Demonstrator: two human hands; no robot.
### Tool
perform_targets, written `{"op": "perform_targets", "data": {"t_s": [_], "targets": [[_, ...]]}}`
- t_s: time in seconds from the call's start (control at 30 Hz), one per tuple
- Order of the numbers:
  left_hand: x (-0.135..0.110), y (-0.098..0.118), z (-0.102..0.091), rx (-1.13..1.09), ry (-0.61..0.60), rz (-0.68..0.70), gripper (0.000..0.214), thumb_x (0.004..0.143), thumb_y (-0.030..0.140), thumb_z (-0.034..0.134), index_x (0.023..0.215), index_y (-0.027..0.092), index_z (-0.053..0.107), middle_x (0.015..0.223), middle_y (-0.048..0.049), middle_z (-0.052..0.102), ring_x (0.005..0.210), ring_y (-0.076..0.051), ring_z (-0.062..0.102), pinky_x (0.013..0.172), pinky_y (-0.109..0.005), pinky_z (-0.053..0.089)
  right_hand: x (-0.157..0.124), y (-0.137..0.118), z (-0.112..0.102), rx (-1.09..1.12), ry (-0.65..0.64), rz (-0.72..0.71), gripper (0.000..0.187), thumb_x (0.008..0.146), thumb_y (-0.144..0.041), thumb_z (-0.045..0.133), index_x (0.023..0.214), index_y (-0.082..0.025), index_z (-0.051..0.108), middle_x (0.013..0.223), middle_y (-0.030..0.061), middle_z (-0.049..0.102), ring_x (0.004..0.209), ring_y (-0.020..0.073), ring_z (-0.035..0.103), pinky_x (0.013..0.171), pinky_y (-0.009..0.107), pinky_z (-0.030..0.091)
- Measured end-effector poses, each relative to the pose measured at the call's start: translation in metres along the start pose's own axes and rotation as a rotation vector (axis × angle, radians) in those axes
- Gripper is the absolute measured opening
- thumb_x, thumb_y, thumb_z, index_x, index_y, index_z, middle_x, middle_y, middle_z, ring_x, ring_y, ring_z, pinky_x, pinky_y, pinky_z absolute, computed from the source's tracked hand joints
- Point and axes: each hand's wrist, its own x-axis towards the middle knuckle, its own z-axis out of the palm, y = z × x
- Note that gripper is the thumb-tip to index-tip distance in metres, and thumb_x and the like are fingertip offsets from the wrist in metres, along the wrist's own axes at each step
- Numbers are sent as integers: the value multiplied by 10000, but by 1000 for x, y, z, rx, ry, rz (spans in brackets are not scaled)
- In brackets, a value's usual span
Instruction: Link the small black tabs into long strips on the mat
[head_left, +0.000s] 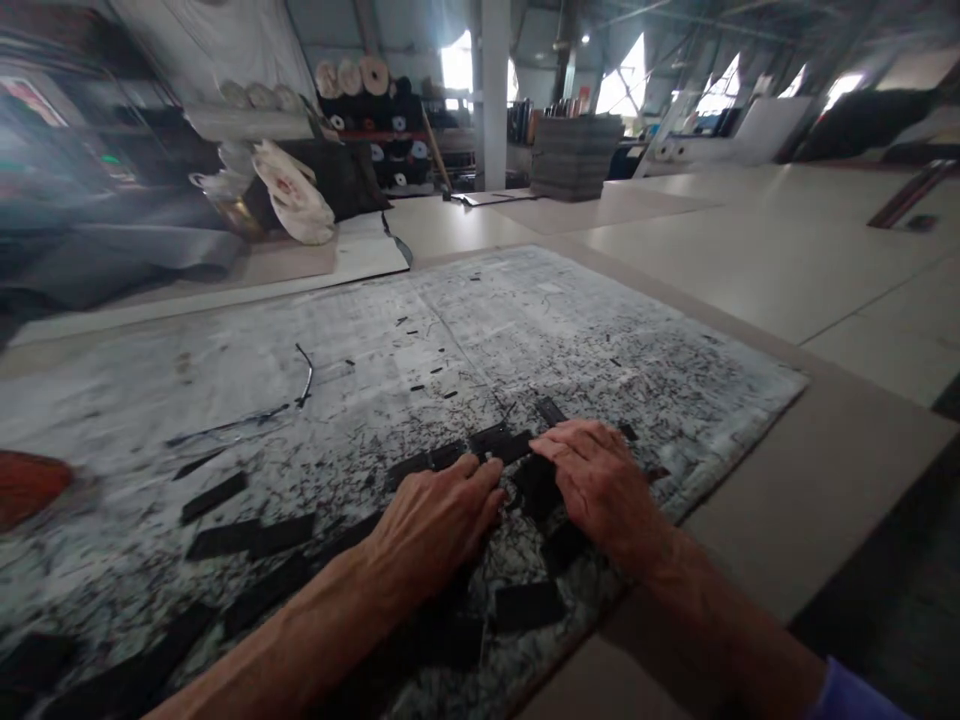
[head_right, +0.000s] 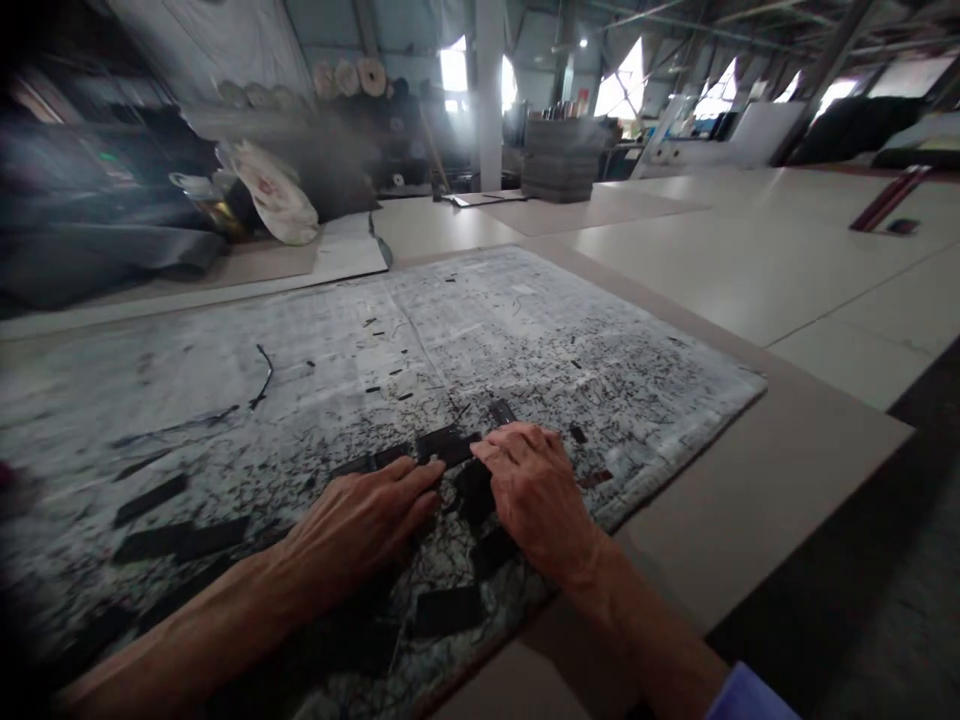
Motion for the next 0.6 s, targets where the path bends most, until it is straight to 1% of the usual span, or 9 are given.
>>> {"op": "perform_targets", "data": {"t_s": [0.1, 0.2, 0.27, 0.3, 0.33, 0.4, 0.47, 0.53, 0.6], "targets": [[1, -4, -13, -193, -6, -26, 269, 912, 302, 347, 976, 212, 593, 839, -38, 617, 792, -207, 587, 685, -294, 408, 0, 4, 4, 68, 26, -15, 289, 847, -82, 416, 1016, -171, 634, 1006, 56, 652, 1012, 215, 508, 924, 383, 381], [1, -10, -22, -430, 2, -95, 326, 891, 369, 401, 731, 188, 619, 641, -3, 579, 623, -148, 528, 591, -247, 353, 1, 9, 6, 108, 68, -6, 288, 836, -84, 410, 990, -168, 638, 982, 64, 654, 993, 222, 519, 918, 389, 389], [0, -13, -24, -622, 42, -172, 396, 869, 417, 427, 622, 161, 600, 577, -1, 543, 501, -106, 440, 495, -227, 303, 1, 9, 4, 139, 98, 3, 285, 829, -88, 411, 979, -159, 642, 976, 72, 654, 988, 230, 521, 911, 396, 390], [-1, -14, -25, -731, 73, -217, 409, 862, 437, 426, 629, 152, 603, 580, -1, 541, 448, -87, 391, 448, -221, 270, 1, 8, 1, 163, 108, 11, 284, 827, -90, 409, 976, -156, 643, 972, 73, 656, 985, 232, 521, 909, 397, 389], [-2, -14, -25, -847, 110, -263, 401, 857, 452, 419, 687, 147, 617, 603, -1, 546, 408, -70, 345, 408, -215, 237, 2, 5, -2, 200, 109, 23, 282, 829, -97, 408, 974, -154, 644, 969, 72, 658, 981, 229, 525, 904, 391, 389], [-4, -9, -25, -1090, 196, -345, 380, 854, 458, 400, 888, 144, 612, 660, 5, 539, 359, -44, 262, 358, -201, 178, 3, -7, -12, 322, 69, 75, 265, 850, -138, 415, 989, -160, 640, 980, 66, 659, 967, 213, 543, 884, 360, 402], [-4, -2, -25, -1316, 286, -400, 368, 859, 422, 395, 1037, 141, 553, 701, 13, 501, 367, -29, 237, 349, -177, 173, 5, -23, -23, 499, -32, 173, 244, 869, -220, 447, 1026, -180, 629, 995, 52, 660, 920, 188, 575, 832, 317, 429], [-2, 7, -25, -1498, 366, -432, 335, 871, 361, 392, 1054, 117, 530, 710, 20, 447, 396, -18, 238, 360, -150, 195, 8, -42, -31, 698, -174, 299, 248, 851, -308, 508, 1047, -205, 621, 986, 32, 666, 854, 168, 599, 763, 279, 449], [1, 16, -22, -1633, 435, -447, 305, 884, 319, 380, 1042, 101, 523, 714, 23, 419, 416, -10, 255, 373, -132, 221, 9, -59, -32, 879, -300, 391, 234, 816, -343, 561, 998, -215, 632, 934, 8, 672, 809, 152, 603, 716, 249, 448]]}}
